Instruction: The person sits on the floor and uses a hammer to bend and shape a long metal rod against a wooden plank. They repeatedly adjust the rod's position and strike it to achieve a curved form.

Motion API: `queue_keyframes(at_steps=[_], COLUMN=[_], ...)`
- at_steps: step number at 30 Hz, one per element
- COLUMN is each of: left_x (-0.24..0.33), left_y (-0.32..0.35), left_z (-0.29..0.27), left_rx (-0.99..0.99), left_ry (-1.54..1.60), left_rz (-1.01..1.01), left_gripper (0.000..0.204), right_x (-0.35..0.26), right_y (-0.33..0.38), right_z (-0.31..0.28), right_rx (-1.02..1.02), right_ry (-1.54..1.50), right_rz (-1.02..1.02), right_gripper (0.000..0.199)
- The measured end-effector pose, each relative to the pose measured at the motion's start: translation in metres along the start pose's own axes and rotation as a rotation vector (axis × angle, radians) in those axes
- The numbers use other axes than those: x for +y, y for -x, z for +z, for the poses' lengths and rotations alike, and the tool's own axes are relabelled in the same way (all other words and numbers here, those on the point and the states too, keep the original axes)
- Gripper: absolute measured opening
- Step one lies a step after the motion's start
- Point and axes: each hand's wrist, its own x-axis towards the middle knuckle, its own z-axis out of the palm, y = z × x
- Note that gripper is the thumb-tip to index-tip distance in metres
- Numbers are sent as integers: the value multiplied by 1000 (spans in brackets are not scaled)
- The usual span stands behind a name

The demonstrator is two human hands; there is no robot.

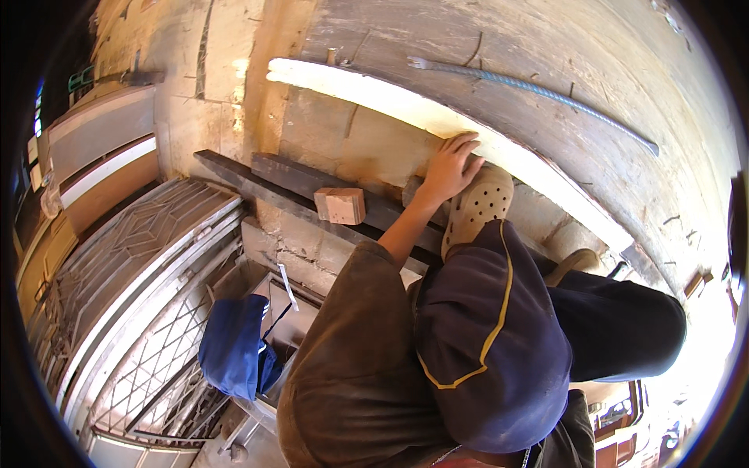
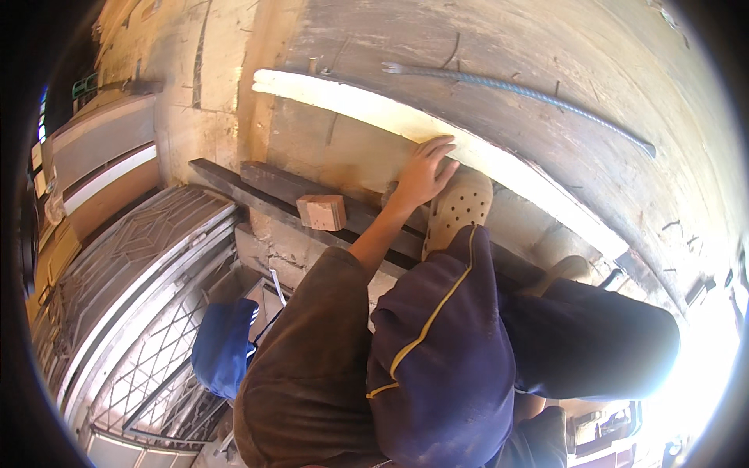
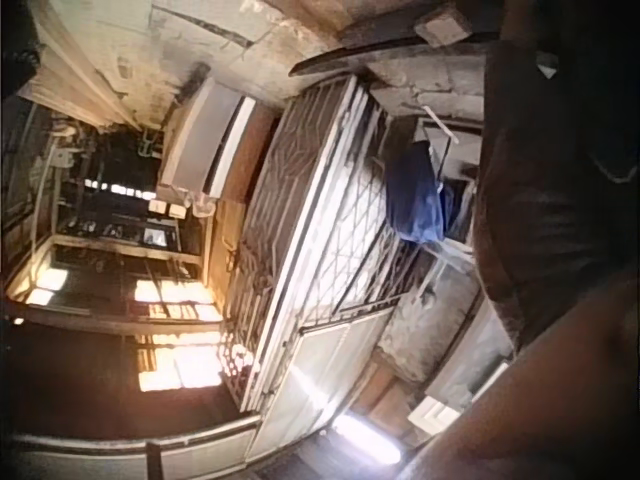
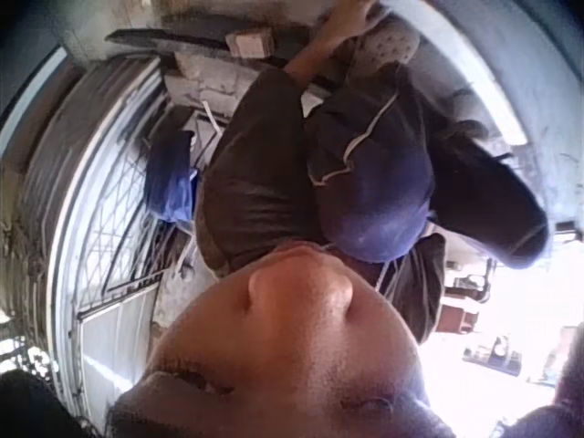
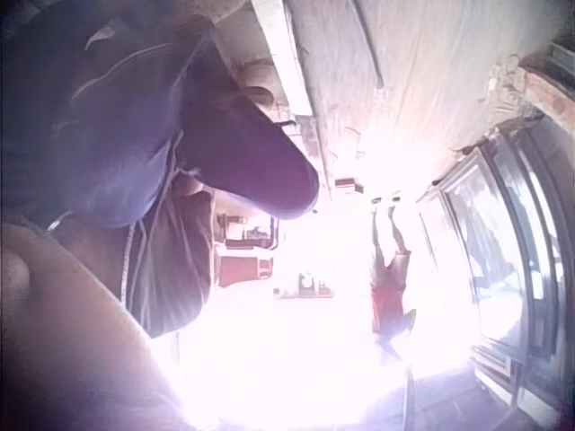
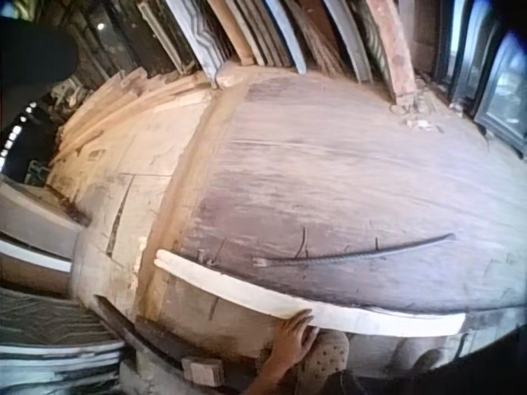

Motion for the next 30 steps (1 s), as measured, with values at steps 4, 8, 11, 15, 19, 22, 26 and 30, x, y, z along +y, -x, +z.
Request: queue_keyframes(at_steps=[4,8,11,15,19,22,26,30], left_x=[2,10,1,-4,-19,-8,-14,-2], left_y=[0,-10,-32,-68,-90,-104,-107,-106], left_z=[3,3,1,-15,-15,-8,-10,3], left_rx=[-2,44,132,113,-316,-541,-540,-572], left_ry=[-31,25,68,-103,-326,-332,-399,-471], left_rz=[-2,9,65,32,-26,-132,-175,-138], left_gripper=[33,31,30,34,49,54,63,63], right_x=[0,-2,-7,-14,-16,-19,-137,-184], right_y=[0,-2,-6,-12,-22,-48,-41,-66], right_z=[1,3,6,12,19,41,38,36], right_rx=[22,48,71,114,206,397,262,-220], right_ry=[-9,-13,-21,-39,-66,-107,10,216], right_rz=[-5,-10,-20,-44,-121,-500,-737,-625], right_gripper=[34,34,34,34,34,34,30,57])
